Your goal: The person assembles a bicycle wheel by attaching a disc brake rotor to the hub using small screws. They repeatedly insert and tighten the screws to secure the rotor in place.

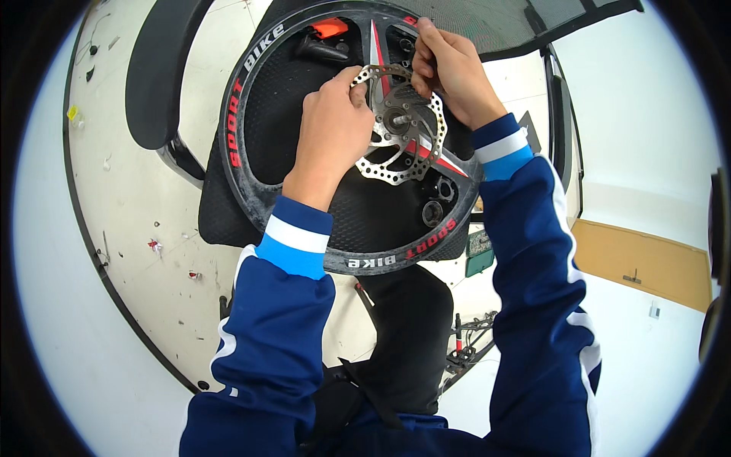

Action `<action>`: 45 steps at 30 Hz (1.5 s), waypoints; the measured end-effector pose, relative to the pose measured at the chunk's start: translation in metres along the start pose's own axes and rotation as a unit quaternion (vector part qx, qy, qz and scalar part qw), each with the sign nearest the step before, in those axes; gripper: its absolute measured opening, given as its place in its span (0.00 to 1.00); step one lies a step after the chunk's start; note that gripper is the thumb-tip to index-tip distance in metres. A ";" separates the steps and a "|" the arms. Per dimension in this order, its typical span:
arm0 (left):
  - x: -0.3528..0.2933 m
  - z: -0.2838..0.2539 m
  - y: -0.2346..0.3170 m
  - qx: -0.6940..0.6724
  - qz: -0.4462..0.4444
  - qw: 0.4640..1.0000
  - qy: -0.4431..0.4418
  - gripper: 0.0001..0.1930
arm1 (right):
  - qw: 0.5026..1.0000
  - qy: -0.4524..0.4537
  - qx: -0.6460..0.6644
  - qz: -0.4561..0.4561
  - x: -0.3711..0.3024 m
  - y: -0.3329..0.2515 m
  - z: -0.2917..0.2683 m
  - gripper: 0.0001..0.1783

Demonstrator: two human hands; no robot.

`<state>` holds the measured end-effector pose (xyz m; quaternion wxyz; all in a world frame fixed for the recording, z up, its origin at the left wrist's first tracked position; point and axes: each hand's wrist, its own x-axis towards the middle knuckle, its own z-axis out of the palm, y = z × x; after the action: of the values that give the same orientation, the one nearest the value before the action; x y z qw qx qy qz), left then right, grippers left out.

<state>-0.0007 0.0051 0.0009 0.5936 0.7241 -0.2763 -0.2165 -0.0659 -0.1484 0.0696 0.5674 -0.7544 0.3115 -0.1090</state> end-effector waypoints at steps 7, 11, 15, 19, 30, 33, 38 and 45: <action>0.000 0.002 -0.002 -0.010 0.010 1.000 0.008 0.15 | 0.985 -0.001 0.168 0.049 0.001 0.007 0.009 0.22; 0.001 0.003 -0.001 -0.019 0.001 1.000 0.004 0.15 | 0.999 0.022 0.036 0.027 0.005 0.008 0.016 0.24; 0.003 0.003 -0.001 -0.008 0.010 1.000 -0.002 0.15 | 0.978 0.069 -0.183 -0.075 0.017 0.023 0.017 0.29; 0.003 0.003 -0.005 -0.009 0.020 1.000 0.012 0.14 | 0.951 0.066 -0.279 -0.119 0.011 0.014 0.030 0.30; 0.001 0.001 0.000 -0.017 -0.004 1.000 0.002 0.14 | 0.978 0.108 0.165 0.073 0.010 0.014 0.031 0.21; 0.001 0.000 -0.001 -0.011 -0.001 1.000 0.003 0.14 | 0.965 0.125 0.214 0.086 0.015 0.020 0.029 0.19; 0.002 0.001 -0.002 -0.019 -0.017 1.000 -0.001 0.15 | 0.973 0.097 0.188 0.090 0.017 0.021 0.023 0.19; 0.001 0.000 -0.001 -0.018 -0.018 1.000 -0.003 0.15 | 0.992 0.048 0.066 0.094 0.018 0.015 0.019 0.21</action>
<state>0.0001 0.0042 -0.0001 0.6014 0.7176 -0.2615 -0.2344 -0.0475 -0.1460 0.0456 0.6079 -0.6765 0.4004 -0.1115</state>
